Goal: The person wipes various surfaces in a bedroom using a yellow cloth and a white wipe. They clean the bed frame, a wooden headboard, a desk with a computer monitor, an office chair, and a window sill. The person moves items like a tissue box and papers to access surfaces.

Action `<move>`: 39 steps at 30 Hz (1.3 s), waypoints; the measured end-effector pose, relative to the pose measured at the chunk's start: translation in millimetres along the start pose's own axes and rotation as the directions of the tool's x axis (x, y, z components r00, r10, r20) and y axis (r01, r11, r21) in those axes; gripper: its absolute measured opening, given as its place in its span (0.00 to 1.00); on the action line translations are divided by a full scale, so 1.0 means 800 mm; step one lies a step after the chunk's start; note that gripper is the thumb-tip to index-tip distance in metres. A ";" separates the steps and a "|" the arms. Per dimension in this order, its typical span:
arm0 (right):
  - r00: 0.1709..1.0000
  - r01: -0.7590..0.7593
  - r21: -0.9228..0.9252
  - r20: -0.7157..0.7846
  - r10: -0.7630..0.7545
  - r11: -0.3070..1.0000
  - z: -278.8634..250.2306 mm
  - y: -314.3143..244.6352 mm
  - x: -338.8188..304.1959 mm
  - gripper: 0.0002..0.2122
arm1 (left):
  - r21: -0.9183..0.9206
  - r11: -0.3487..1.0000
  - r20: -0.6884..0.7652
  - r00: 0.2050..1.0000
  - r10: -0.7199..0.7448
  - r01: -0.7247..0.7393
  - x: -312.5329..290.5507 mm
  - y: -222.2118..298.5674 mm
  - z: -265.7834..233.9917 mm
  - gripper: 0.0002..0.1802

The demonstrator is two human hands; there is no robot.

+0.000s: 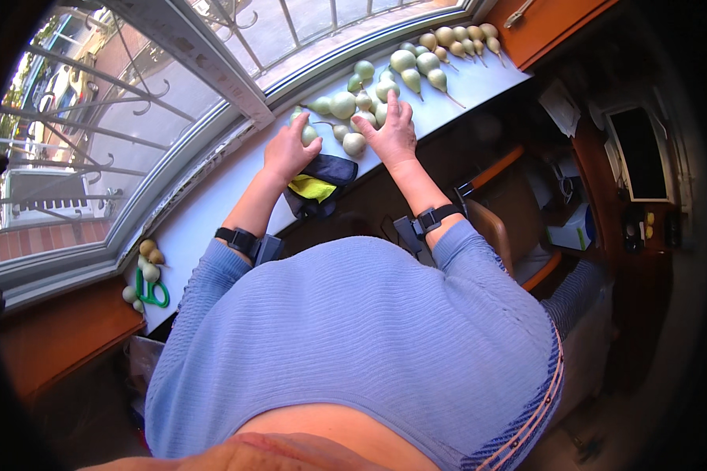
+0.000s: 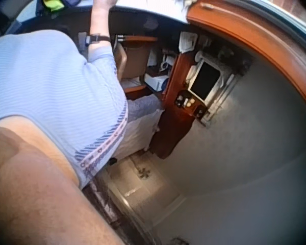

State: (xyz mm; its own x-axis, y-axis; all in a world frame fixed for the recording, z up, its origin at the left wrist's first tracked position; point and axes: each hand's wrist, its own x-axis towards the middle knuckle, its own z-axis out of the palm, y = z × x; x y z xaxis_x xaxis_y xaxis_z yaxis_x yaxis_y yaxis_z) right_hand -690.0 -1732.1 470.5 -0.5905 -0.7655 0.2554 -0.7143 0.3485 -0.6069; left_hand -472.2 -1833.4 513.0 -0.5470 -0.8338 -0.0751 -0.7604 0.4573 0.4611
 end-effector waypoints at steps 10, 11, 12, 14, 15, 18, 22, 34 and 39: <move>0.960 0.164 -0.189 0.258 -0.112 0.968 -0.022 -0.052 -0.036 0.60 | 0.078 0.962 -0.181 0.952 -0.246 0.263 -0.194 -0.145 -0.051 0.37; 0.960 0.182 -0.165 0.243 -0.139 0.969 -0.021 -0.054 -0.035 0.60 | 0.098 0.936 -0.191 0.930 -0.315 0.338 -0.217 -0.168 -0.055 0.37; 0.957 0.168 -0.170 0.263 -0.120 0.971 -0.018 -0.054 -0.033 0.62 | 0.102 0.913 -0.222 0.903 -0.367 0.396 -0.240 -0.191 -0.060 0.37; 0.961 0.170 -0.172 0.248 -0.124 0.970 -0.012 -0.053 -0.032 0.62 | 0.105 0.871 -0.312 0.848 -0.429 0.479 -0.282 -0.234 -0.070 0.37; 0.964 0.171 -0.180 0.233 -0.127 0.969 -0.009 -0.052 -0.031 0.62 | 0.104 0.850 -0.354 0.818 -0.454 0.517 -0.302 -0.252 -0.075 0.37; 0.973 0.184 -0.144 0.166 -0.160 0.972 0.000 -0.050 -0.031 0.61 | 0.100 0.775 -0.453 0.722 -0.523 0.624 -0.349 -0.292 -0.089 0.36; 0.973 0.184 -0.003 0.140 -0.182 0.983 0.017 -0.064 -0.036 0.58 | 0.159 0.711 -0.552 0.659 -0.511 0.685 -0.371 -0.305 -0.093 0.35; 0.862 0.458 0.108 0.188 -0.470 0.882 0.056 -0.118 -0.055 0.36 | -0.026 0.993 -0.369 0.924 0.096 -0.114 -0.188 -0.128 -0.039 0.28; 0.866 0.482 -0.144 -0.074 -0.495 0.864 0.043 -0.081 -0.016 0.38 | -0.003 0.990 -0.199 0.970 0.139 -0.142 -0.092 -0.075 -0.031 0.37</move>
State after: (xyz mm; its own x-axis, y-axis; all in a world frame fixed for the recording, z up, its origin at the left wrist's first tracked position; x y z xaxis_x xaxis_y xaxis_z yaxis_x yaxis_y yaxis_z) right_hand -623.0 -1763.9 480.6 -0.1855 -0.7951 0.5774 -0.9560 0.0102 -0.2931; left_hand -377.6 -1806.7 513.1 -0.5662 -0.8071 0.1675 -0.6738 0.5703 0.4698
